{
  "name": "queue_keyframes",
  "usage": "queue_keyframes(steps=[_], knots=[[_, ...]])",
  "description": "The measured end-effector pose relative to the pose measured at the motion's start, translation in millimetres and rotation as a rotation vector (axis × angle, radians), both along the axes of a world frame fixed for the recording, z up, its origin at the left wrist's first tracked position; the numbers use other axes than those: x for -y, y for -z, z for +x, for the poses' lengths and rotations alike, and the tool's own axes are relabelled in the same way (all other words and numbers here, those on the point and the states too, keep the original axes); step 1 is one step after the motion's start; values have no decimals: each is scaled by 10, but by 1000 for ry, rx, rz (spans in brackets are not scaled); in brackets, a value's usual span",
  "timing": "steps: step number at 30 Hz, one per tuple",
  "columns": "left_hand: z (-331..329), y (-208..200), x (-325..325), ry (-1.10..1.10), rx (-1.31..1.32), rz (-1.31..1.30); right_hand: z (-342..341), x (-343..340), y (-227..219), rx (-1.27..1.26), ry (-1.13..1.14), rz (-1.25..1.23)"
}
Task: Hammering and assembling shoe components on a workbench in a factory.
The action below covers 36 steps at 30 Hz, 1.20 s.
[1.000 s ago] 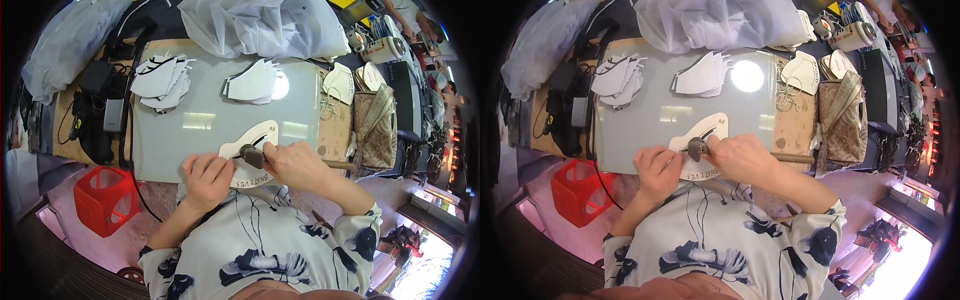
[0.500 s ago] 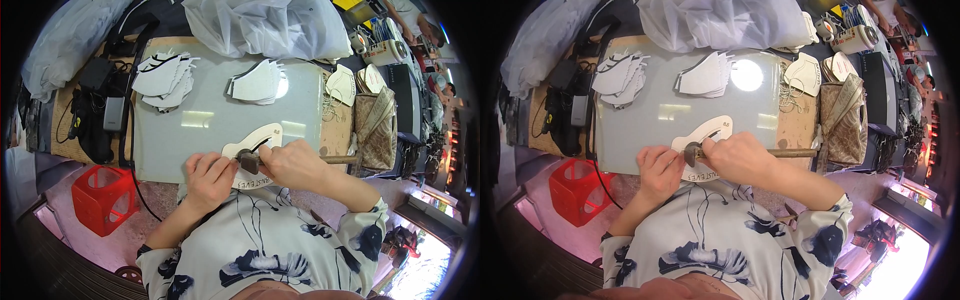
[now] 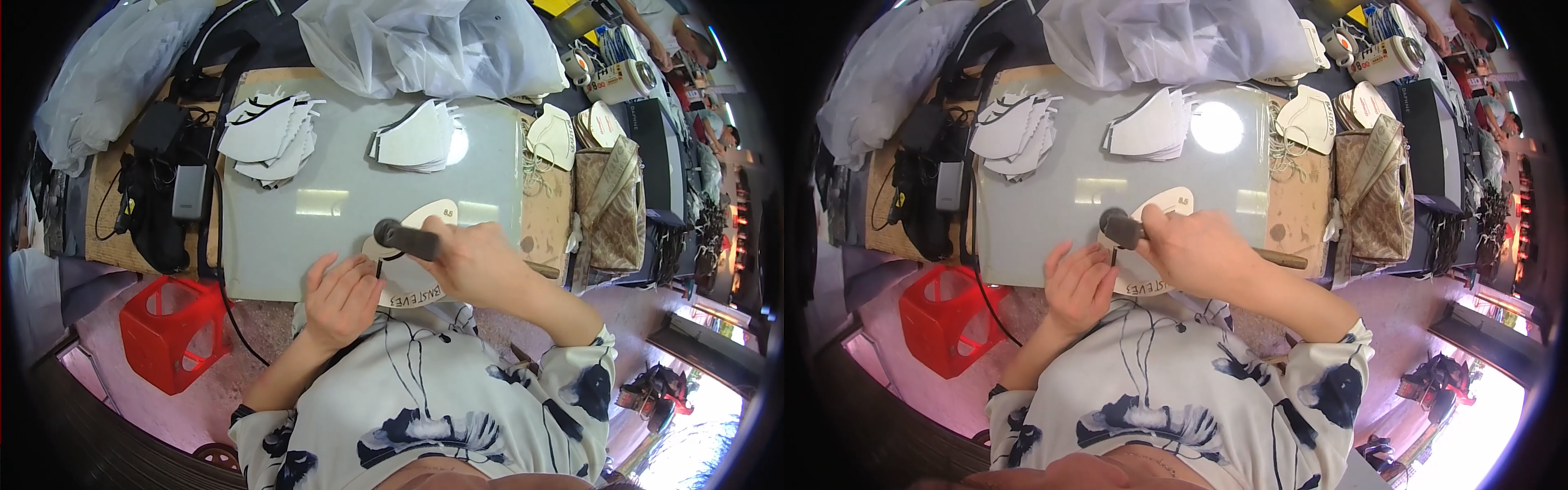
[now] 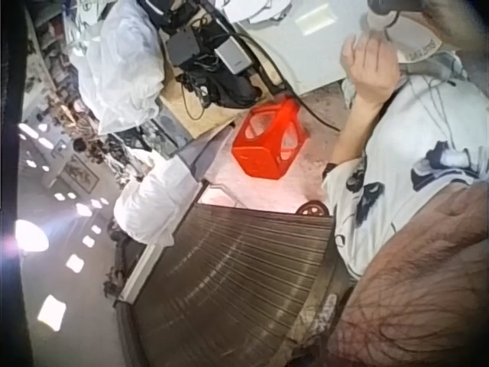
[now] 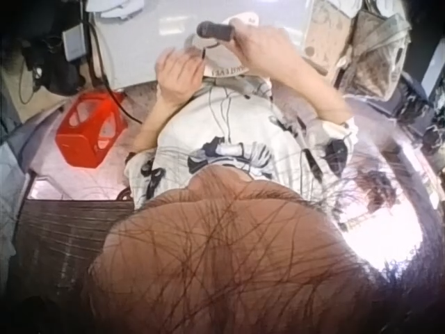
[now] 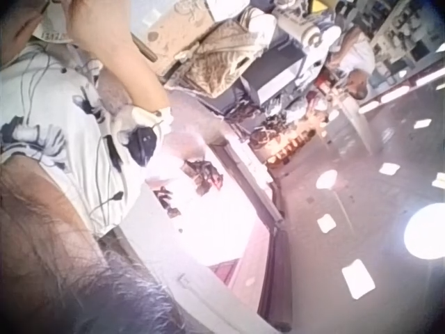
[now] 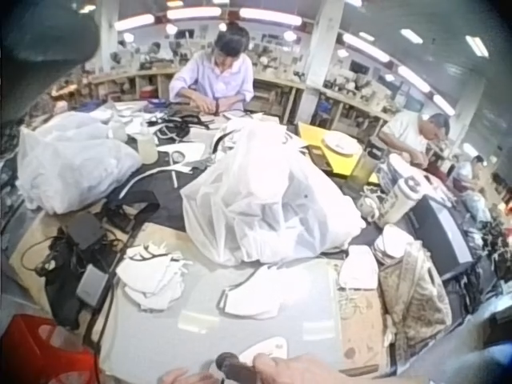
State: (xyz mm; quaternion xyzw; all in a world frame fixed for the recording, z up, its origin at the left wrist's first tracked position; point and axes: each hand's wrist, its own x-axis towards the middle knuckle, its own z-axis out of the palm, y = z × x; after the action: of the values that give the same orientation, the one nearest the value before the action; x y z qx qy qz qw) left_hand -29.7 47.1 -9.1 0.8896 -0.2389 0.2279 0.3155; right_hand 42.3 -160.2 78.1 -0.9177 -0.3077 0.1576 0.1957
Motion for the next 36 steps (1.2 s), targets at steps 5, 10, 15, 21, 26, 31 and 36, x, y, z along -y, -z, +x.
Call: queue_keyframes(steps=[5, 10, 15, 21, 26, 31, 36], knots=[[32, 0, 12, 1, 17, -7, -123, 15, 71, -21, -69, -142], [-6, 35, 16, -2, -12, -18, -94, 32, 5, 3, 22, -52], [0, 19, 17, 33, -1, 85, -4, 228, -19, -31, 127, -45], [34, -52, 43, 38, -23, 194, -117, 446, -249, 104, 305, 29], [45, -56, 47, 47, -35, 203, -96, 407, -36, 11, 179, -175], [38, -52, 88, 34, -40, 177, -88, 403, -53, 38, 237, -75], [53, -66, 72, 16, -37, 164, -66, 436, 100, 26, 248, -94]])
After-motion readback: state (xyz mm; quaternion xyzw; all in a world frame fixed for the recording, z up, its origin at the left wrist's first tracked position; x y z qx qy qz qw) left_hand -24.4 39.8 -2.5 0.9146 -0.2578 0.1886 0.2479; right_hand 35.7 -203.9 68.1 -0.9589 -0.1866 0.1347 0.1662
